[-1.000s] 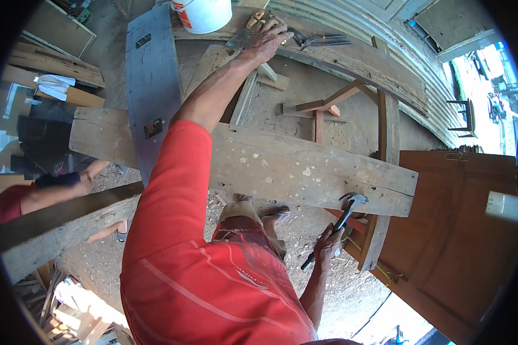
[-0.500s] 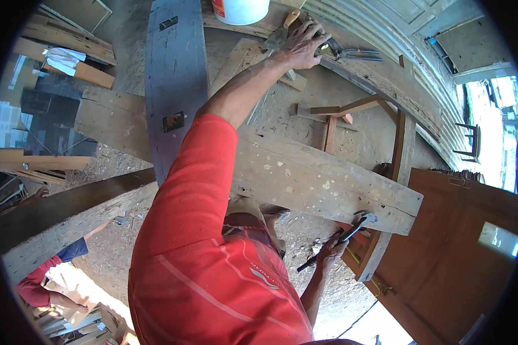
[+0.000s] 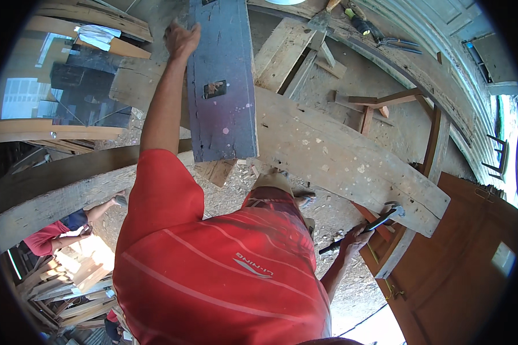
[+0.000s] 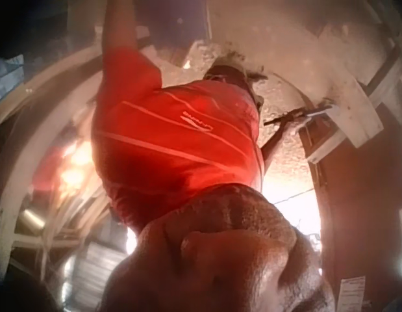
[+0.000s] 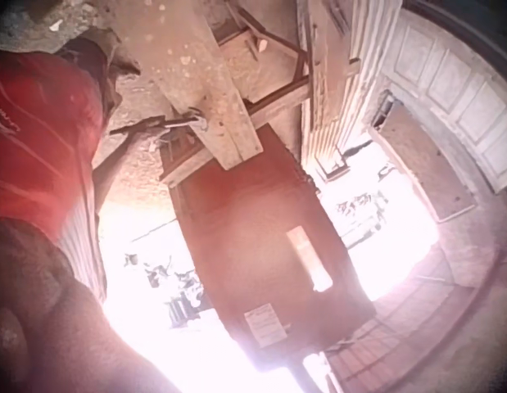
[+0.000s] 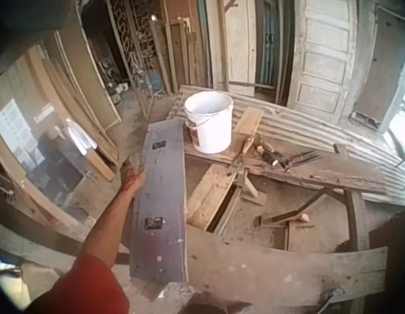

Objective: The person removes nails and hardware from wooden boards using a hammer, pliers, and a punch.

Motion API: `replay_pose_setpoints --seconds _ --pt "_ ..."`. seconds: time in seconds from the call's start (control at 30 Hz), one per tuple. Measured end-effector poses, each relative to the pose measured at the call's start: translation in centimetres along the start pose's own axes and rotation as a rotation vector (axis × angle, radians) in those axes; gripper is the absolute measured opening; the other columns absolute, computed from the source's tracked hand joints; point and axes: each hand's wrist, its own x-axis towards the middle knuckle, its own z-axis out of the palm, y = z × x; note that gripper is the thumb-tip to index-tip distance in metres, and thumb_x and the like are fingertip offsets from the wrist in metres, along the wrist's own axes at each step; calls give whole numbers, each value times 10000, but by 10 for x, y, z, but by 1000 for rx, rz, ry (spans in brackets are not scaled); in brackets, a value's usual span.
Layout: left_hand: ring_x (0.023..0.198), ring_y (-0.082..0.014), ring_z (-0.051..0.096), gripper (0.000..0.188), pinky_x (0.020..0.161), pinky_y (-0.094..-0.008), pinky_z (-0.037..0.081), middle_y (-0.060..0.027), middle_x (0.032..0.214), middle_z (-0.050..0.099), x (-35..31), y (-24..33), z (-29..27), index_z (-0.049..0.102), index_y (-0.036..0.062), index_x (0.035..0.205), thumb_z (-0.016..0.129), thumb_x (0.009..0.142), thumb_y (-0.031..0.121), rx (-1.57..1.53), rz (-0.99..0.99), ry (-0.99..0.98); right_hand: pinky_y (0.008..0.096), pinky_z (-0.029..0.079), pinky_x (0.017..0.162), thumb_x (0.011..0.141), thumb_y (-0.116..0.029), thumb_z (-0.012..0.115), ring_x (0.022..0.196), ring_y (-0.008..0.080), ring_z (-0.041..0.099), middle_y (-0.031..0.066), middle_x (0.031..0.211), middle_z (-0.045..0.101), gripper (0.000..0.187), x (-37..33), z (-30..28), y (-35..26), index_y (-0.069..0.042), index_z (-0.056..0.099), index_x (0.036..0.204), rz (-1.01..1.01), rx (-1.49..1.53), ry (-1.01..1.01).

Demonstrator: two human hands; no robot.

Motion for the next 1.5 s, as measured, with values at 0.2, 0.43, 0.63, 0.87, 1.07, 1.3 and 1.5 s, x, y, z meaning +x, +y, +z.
replay_pose_setpoints --seconds 0.2,0.43,0.63,0.87,1.07,1.3,1.5 --pt "1386 -361 469 942 1116 -515 413 -185 1533 470 -6 -46 20 419 51 1527 733 848 624 -919 -547 -719 460 401 648 1039 -297 526 686 310 470 170 756 479 322 -9 -4 -40 22 486 1009 75 14 -24" --pt "1335 -290 510 886 1102 -473 425 -137 1503 493 -38 0 -45 427 61 1519 779 853 527 -1096 -383 -865 460 400 641 1044 -281 537 662 321 469 175 741 479 309 0 -17 -1 24 491 1033 74 -24 -106" --pt "1279 -291 563 733 1067 -434 457 -147 1416 578 -101 33 -42 489 -38 1421 695 914 449 -1242 -358 -741 297 384 556 1023 -172 568 627 88 438 -11 705 467 130 -12 -21 -27 -45 558 997 -66 104 19" --pt "1249 -307 589 650 1048 -469 475 -145 1384 594 -255 85 -124 508 3 1417 617 973 465 -1379 -487 -666 313 394 540 1019 -361 625 596 108 459 3 651 486 349 -35 -63 -17 -52 537 882 36 223 134" --pt "1194 -240 610 437 1018 -413 514 -112 1276 646 -416 144 -121 591 14 1310 715 956 238 -1655 -555 -829 242 352 426 1019 -392 629 499 45 452 -41 624 483 335 -49 -110 67 -100 518 896 184 362 325" --pt "1305 -213 517 425 1160 -402 415 -101 1364 575 -594 195 -108 549 -14 1323 711 956 125 -1748 -734 -1234 307 402 548 1007 -313 635 609 94 473 -6 678 493 298 -89 -195 95 -52 548 892 380 455 315" --pt "1316 -211 508 389 1145 -387 425 -61 1395 557 -645 168 -62 537 72 1355 658 1002 182 -1611 -745 -1410 273 395 471 1008 -288 630 519 83 480 -9 636 499 268 -116 -248 77 -32 558 1040 417 611 278"
